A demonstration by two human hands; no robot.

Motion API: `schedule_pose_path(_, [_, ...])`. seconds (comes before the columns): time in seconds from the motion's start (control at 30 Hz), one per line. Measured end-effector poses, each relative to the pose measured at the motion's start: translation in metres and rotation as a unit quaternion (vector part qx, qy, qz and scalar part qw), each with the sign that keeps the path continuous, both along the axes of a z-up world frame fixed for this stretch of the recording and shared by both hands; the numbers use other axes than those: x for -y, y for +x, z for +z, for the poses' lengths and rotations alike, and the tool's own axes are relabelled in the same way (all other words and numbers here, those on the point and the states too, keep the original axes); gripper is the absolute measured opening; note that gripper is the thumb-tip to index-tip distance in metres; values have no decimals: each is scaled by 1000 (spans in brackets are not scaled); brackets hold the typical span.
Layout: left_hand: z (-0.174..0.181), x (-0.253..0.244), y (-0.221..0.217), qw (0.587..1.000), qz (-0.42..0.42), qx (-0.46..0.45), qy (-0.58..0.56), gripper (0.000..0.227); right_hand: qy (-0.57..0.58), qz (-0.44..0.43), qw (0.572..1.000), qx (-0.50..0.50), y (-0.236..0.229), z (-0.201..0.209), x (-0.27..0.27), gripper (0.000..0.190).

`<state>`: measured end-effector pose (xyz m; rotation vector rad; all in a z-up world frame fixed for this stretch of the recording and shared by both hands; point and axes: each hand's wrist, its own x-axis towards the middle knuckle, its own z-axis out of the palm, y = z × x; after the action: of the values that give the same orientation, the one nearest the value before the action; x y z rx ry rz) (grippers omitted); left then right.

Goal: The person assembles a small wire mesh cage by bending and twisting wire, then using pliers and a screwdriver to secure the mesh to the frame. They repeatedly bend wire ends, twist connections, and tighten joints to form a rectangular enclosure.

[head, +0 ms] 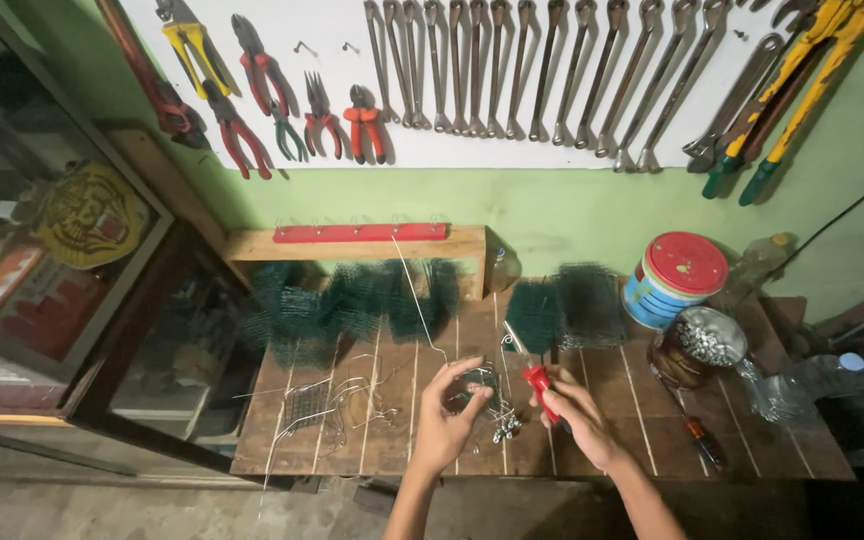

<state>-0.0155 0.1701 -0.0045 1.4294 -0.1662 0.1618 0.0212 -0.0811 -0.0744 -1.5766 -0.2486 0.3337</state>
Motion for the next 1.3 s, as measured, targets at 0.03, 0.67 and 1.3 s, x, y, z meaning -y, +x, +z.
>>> schedule_pose_path(0.03, [1,-1,-1,1000,0,1,0,43,0,0,1000,1,0,0,-1,46])
schedule_pose_path(0.67, [4,-17,-3,996,-23,-70,-53,58,45,39,998,32,-6,25,-21,39])
schedule_pose_path(1.3, [6,-25,1,979,-78,-100,-157,58,-24,-74,989,127,-17,26,-51,38])
